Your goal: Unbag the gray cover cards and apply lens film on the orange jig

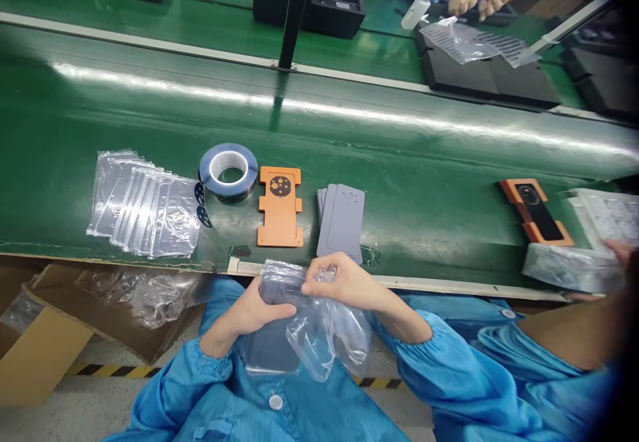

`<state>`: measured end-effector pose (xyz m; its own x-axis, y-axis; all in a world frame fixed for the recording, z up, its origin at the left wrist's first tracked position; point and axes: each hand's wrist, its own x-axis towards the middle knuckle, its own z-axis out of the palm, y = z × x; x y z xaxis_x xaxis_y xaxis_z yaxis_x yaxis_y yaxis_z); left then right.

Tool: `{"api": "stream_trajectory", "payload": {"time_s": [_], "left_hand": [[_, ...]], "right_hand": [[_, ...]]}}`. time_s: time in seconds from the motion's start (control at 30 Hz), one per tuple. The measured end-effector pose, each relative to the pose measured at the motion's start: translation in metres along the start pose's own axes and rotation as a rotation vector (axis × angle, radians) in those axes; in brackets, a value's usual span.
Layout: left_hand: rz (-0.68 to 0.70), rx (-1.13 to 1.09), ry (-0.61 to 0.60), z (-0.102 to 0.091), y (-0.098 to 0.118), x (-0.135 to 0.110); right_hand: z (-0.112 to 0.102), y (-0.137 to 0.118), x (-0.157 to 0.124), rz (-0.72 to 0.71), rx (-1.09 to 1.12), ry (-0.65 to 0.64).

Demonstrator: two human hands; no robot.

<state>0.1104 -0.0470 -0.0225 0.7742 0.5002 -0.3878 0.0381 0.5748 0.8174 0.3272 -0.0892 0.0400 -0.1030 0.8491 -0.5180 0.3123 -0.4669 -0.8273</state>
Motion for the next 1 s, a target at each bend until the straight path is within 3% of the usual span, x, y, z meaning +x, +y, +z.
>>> {"api": "stream_trajectory", "payload": {"time_s": [0.13, 0.3, 0.53, 0.73, 0.9, 1.0], "left_hand": [[-0.014, 0.025, 0.021, 0.002, -0.001, 0.000], [-0.010, 0.082, 0.050, 0.002, 0.000, 0.002], [0.000, 0.045, -0.004, 0.002, 0.000, 0.004], [-0.030, 0.092, 0.010, 0.004, 0.004, 0.005], [-0.035, 0.076, -0.088, 0.005, 0.008, 0.008], [-0.047, 0.080, -0.129, 0.005, 0.009, 0.010]], "right_hand": [[0.005, 0.000, -0.003, 0.040, -0.181, 0.098], [0.005, -0.004, -0.005, -0.007, -0.340, 0.095], [-0.001, -0.007, -0.006, -0.018, -0.176, 0.023], [0.000, -0.012, -0.006, 0.025, -0.383, 0.059], [-0.016, -0.013, -0.008, 0.020, -0.306, -0.045], [-0.029, -0.011, -0.011, -0.034, -0.221, -0.025]]}}
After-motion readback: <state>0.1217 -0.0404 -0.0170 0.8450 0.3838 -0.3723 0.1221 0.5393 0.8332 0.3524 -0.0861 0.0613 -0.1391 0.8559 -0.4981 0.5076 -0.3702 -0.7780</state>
